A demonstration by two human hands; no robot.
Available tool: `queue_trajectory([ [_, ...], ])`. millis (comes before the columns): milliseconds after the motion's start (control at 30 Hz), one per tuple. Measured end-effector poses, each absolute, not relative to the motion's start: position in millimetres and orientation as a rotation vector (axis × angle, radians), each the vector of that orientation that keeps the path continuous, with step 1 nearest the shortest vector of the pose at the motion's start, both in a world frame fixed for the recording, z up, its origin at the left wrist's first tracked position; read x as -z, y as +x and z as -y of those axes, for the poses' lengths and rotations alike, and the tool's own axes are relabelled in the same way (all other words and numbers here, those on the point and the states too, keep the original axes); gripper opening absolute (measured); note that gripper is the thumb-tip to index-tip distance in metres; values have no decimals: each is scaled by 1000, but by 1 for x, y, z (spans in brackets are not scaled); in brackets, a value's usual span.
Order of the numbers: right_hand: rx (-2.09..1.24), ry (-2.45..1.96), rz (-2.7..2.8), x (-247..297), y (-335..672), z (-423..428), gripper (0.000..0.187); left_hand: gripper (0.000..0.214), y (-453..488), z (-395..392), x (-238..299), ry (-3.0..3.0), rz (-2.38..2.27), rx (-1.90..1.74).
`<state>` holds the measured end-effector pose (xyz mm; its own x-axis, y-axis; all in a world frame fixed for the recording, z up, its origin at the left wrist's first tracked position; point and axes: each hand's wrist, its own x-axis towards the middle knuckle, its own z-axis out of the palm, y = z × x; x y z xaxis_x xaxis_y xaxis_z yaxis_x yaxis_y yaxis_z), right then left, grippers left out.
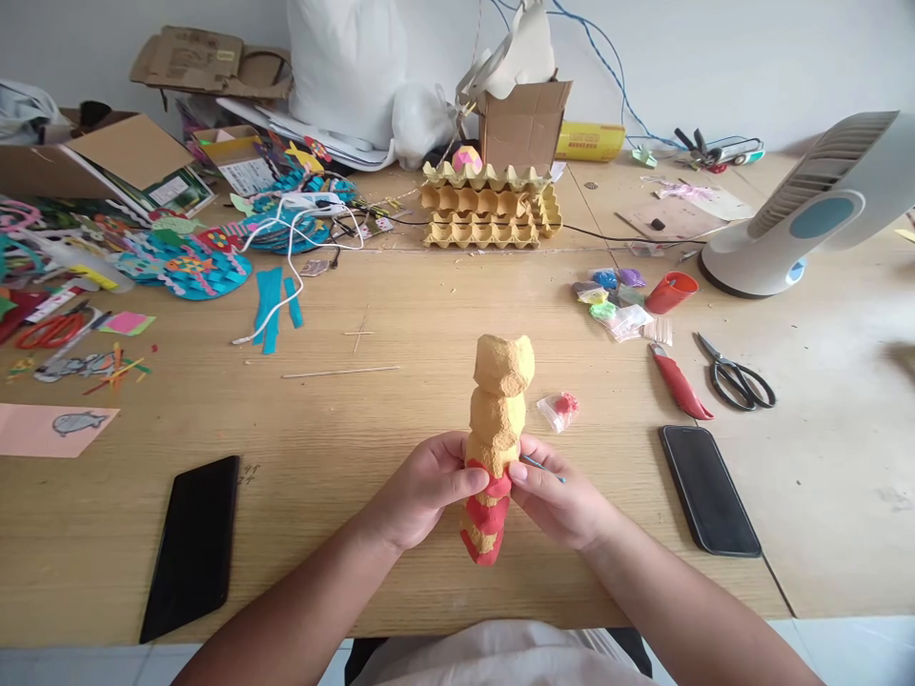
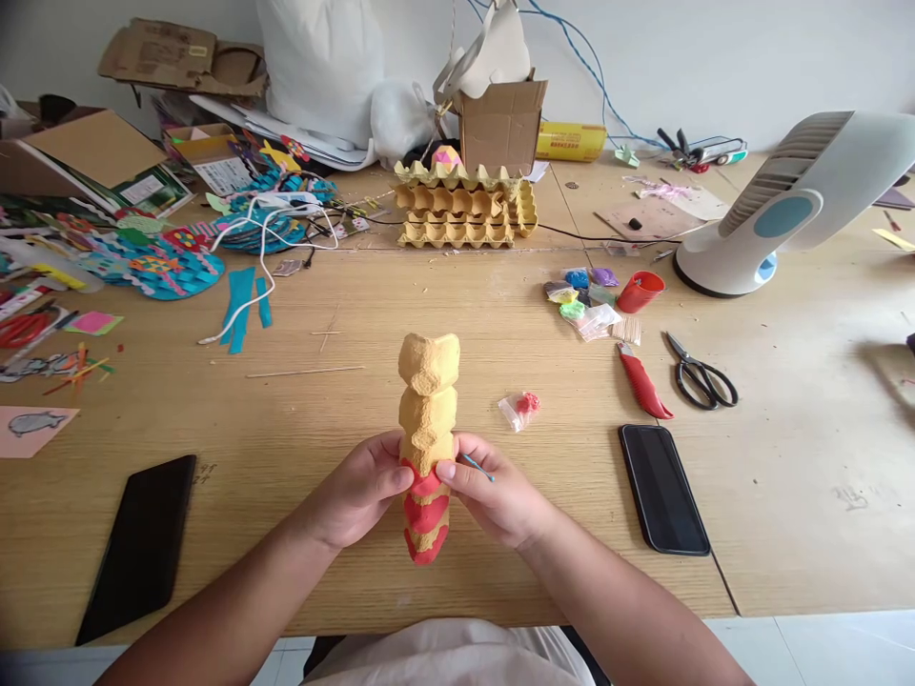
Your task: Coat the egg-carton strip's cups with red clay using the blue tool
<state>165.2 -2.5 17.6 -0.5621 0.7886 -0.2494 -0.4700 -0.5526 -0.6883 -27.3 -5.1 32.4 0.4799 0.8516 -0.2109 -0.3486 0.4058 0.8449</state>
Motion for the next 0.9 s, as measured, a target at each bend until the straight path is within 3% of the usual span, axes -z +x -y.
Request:
queue_trajectory([
  [433,-2101,-760,807,-20,162,4,27,26,-23,8,-26,806,-778,-861],
  [900,-2101,-809,747,-24,162,5,37,33,-27,4,-29,684,-734,-857],
])
